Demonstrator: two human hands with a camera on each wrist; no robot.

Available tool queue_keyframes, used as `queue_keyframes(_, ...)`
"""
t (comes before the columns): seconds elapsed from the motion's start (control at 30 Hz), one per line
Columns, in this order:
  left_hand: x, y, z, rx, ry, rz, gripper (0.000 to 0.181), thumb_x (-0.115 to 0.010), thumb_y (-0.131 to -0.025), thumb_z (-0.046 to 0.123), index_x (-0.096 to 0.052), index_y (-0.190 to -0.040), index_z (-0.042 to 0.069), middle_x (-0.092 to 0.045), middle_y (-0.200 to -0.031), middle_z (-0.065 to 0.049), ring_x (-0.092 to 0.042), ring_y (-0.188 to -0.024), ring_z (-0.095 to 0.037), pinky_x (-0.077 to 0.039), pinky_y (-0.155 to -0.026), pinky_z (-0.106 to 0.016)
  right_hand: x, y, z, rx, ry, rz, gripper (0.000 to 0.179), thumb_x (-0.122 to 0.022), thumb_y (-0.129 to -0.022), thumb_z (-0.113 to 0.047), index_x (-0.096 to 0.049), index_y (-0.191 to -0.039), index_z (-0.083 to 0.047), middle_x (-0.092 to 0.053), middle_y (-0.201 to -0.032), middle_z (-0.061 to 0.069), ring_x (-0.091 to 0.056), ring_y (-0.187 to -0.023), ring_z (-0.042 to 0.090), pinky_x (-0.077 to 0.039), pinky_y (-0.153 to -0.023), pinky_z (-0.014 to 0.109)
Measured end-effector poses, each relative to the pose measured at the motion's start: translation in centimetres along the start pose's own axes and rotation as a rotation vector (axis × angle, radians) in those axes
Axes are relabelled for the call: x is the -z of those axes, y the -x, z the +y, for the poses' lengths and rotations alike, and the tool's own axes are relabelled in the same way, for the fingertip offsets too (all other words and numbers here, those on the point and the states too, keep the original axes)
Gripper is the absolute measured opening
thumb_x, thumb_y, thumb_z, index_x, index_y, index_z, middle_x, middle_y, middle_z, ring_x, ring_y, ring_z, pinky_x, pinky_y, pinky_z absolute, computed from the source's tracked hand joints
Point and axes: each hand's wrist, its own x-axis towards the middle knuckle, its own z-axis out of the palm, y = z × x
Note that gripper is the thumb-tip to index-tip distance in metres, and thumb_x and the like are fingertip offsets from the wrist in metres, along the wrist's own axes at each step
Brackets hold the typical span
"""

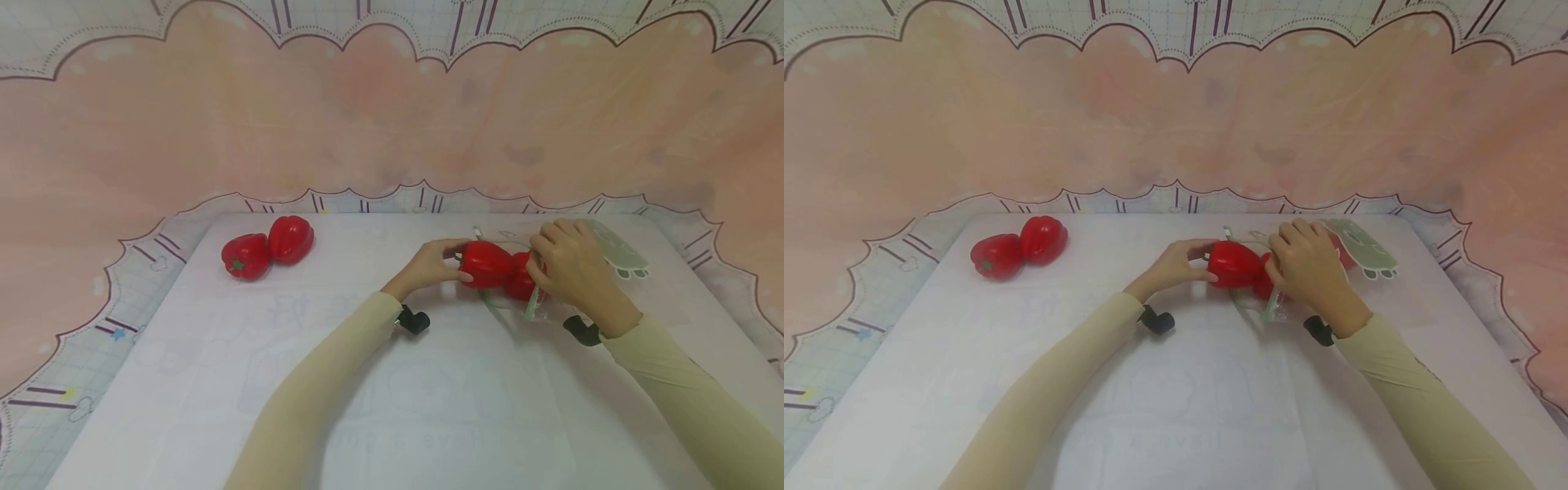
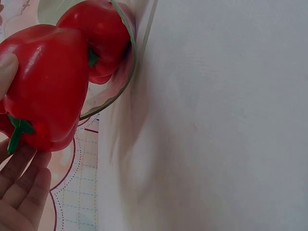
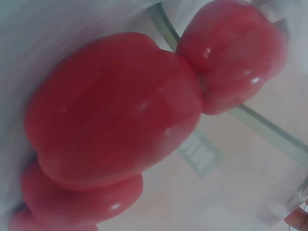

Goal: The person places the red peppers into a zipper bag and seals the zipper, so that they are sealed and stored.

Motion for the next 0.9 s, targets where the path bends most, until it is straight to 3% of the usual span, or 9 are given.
queue_keyframes(0.63,-0.9,-0.4,0.2,0.041,-0.056,0.024,0.069,-0.075,-0.079,0.017,-0.044,-0.140,0.012,-0.058,-0.132,-0.006,-0.052,-0.124,-0.018,-0.042,-0.106,-0.027,0.1,-0.1,-0.2,0.003,-0.036,0.008,0.012,-0.059,-0.072,-0.006,-0.063,-0.078,0.003,-0.058,-0.075,0.017,-0.051,-0.077,0.033,-0.046,-0.074,0.047)
queue_keyframes(0.9,-1.2,-0.6,0.2,-0.011,-0.084,-0.001,0.068,-0.074,-0.080,0.014,-0.044,-0.140,0.009,-0.059,-0.130,-0.007,-0.053,-0.121,-0.018,-0.042,-0.105,-0.026,-0.1,-0.1,-0.1,0.004,-0.048,0.013,0.012,-0.057,-0.072,-0.007,-0.062,-0.076,0.003,-0.057,-0.073,0.016,-0.051,-0.076,0.032,-0.047,-0.074,0.047)
